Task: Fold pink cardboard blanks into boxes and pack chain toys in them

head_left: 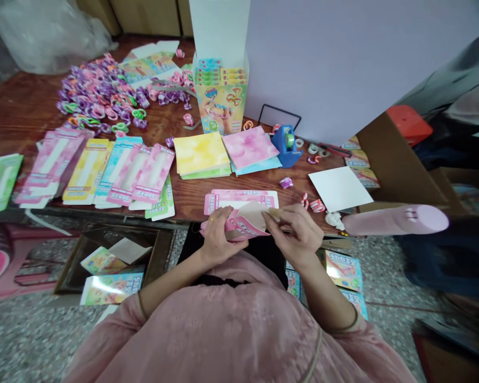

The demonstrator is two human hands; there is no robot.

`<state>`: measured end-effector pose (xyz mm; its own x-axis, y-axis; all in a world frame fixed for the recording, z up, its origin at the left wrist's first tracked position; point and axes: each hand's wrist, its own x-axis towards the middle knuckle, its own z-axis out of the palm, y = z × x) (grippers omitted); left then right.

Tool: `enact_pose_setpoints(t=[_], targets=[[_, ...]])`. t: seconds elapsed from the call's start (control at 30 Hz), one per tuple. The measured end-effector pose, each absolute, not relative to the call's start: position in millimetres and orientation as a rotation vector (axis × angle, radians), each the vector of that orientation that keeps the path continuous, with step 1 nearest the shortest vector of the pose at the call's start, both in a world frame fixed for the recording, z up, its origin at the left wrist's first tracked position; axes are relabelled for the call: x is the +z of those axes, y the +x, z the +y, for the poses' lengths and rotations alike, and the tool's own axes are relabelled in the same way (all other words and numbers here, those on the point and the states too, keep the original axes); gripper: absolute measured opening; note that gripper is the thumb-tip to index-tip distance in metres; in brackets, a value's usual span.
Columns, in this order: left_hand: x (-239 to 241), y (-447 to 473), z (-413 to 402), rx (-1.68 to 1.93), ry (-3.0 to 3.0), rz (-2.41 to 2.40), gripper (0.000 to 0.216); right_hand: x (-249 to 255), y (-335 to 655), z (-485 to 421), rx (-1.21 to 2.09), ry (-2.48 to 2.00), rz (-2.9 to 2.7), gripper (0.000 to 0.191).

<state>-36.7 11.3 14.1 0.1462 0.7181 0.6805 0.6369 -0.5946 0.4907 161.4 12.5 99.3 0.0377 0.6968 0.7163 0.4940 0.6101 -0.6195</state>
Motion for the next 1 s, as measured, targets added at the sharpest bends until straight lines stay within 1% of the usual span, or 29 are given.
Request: enact_pose_setpoints(t=[0.07, 0.13, 0.33, 0.4, 0.43, 0.5, 0.67, 0.77, 0.87, 0.93, 1.0], targets=[[12, -37, 11, 1.431, 2.366, 1.403, 0.091, 99, 164, 12, 0.097, -0.982, -1.682, 0.024], [11, -39, 11, 1.412, 2.408, 1.419, 0.092, 99, 167, 10, 0.184, -0.941, -1.728, 0.024], [10, -42, 6, 1.433, 2.473, 1.355, 0.093, 106, 181, 12, 0.886, -0.875, -1.650, 0.008], [11, -42, 3, 1.388, 2.488, 1.345, 0.092, 108, 184, 16, 1.056, -0.903, -1.600, 0.015], [12, -41, 2, 1.380, 2.504, 1.333, 0.090, 108, 184, 18, 1.081, -0.921, -1.576, 0.019], [14, -39, -1, 1.409, 2.546, 1.317, 0.087, 106, 182, 19, 0.973, -0.957, -1.556, 0.024], [18, -35, -2, 1.419, 2.592, 1.367, 0.083, 96, 176, 18, 0.378, -0.908, -1.756, 0.021], [19, -35, -2, 1.371, 2.588, 1.408, 0.083, 92, 180, 18, 0.218, -0.871, -1.882, 0.020], [18, -37, -4, 1.341, 2.637, 1.403, 0.085, 95, 186, 17, 0.298, -0.802, -1.984, 0.015], [17, -39, -6, 1.350, 2.682, 1.375, 0.087, 98, 190, 17, 0.479, -0.777, -1.977, 0.011], [17, -39, -8, 1.356, 2.694, 1.359, 0.089, 102, 194, 17, 0.711, -0.824, -1.896, 0.014]])
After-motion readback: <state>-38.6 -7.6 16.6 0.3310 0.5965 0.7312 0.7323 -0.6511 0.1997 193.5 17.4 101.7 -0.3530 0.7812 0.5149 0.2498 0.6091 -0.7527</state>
